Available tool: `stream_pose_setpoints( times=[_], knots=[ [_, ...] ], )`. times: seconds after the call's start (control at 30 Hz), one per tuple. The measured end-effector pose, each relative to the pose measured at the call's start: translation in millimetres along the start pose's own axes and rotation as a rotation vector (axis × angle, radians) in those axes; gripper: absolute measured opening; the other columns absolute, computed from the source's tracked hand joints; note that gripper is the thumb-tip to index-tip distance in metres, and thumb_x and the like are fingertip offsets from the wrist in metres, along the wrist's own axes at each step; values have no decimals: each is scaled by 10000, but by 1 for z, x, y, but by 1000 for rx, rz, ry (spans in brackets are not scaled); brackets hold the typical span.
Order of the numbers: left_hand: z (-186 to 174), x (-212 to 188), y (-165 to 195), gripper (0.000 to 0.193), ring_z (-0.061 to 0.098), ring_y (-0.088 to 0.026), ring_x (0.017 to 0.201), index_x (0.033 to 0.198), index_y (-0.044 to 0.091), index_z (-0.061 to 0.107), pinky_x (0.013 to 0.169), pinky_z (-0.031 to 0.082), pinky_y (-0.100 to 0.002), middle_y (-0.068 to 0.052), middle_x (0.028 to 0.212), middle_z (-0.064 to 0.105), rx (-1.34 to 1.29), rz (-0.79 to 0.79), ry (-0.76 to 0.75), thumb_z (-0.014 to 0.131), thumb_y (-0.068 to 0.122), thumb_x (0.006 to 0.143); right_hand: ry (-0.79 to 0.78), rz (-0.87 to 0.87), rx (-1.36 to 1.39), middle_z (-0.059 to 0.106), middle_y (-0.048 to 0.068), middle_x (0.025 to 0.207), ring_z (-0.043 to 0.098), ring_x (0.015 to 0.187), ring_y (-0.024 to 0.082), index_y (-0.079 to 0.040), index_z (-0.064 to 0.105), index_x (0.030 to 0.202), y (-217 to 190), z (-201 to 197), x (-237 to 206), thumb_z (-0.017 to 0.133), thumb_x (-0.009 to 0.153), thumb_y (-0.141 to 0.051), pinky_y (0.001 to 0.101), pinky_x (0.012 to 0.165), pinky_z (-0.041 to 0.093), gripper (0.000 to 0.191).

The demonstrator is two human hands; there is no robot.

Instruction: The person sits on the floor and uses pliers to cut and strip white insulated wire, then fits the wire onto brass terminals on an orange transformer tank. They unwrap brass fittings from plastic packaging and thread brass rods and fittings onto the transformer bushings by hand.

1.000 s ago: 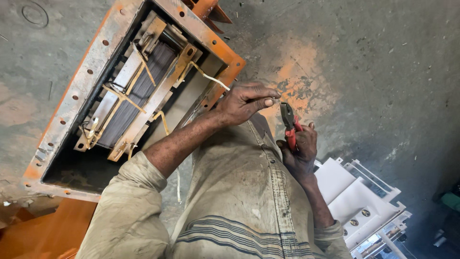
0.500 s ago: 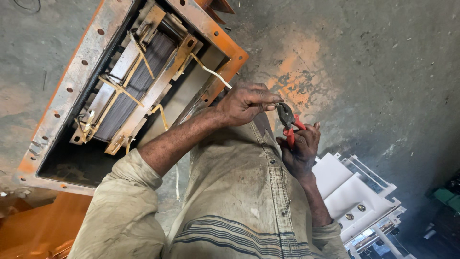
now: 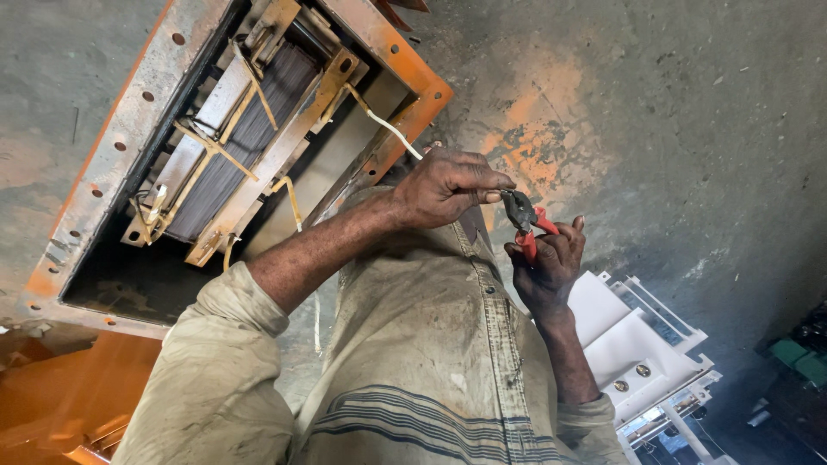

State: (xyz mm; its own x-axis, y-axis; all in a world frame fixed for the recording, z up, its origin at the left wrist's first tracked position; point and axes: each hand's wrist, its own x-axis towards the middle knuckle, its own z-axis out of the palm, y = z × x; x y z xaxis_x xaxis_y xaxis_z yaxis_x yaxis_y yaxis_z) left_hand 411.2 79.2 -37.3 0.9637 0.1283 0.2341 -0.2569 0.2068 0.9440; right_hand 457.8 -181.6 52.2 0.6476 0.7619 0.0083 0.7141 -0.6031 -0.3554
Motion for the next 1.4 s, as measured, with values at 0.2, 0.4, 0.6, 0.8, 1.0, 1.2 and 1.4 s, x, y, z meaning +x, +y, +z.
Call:
stream_pose_setpoints(
  times=[0.2,0.4,0.6,0.8,1.0,1.2,1.4],
  knots=[
    [0,-5,2,275,728,-192,860,1230,75,726,773,576,-332,-76,940,725,40,-19,-47,755,186,980,-116,105,311,650,106,988,631,980,303,-72,640,993,15,0,-8,865,829,-99,409,939,509,280],
    [-9,-10,1,408,681,-187,1002,1360,58,645,902,567,-353,-65,1064,672,-126,-23,-135,742,169,979,-526,401,1046,726,111,1108,674,968,200,15,668,1224,45,-8,-25,822,875,-269,377,893,546,475],
    [-11,-8,1,338,653,-169,926,1219,52,673,844,554,-338,-43,985,634,-151,-53,-137,792,156,920,-863,551,1513,729,143,936,639,812,226,-40,661,946,77,-7,-11,842,899,-392,360,739,505,399],
    [-12,-6,1,261,621,-156,863,1073,54,655,785,541,-327,-28,928,602,-115,-30,-92,819,161,899,-1028,720,1874,499,-11,696,628,707,227,0,625,995,81,-1,6,844,841,-310,412,669,519,409],
    [-11,-5,-2,272,604,-152,839,1047,48,654,758,535,-320,-29,900,579,-116,-46,-69,835,176,890,-1044,960,1852,541,0,753,581,673,182,49,650,1156,95,-5,5,878,794,-257,403,640,481,526],
    [-2,-5,-3,339,661,-150,920,1219,67,687,813,576,-306,-38,1009,663,-100,-88,58,805,176,920,-670,516,1209,699,182,1211,624,1073,190,12,666,1095,75,-25,-9,786,939,-352,365,925,503,414],
    [9,-3,-8,289,700,-155,971,1189,77,732,841,584,-310,-52,1040,715,-117,-109,121,812,174,929,-392,467,721,687,122,1156,606,907,143,-7,653,1044,43,-33,-37,758,933,-232,297,787,517,272]
  ],
)
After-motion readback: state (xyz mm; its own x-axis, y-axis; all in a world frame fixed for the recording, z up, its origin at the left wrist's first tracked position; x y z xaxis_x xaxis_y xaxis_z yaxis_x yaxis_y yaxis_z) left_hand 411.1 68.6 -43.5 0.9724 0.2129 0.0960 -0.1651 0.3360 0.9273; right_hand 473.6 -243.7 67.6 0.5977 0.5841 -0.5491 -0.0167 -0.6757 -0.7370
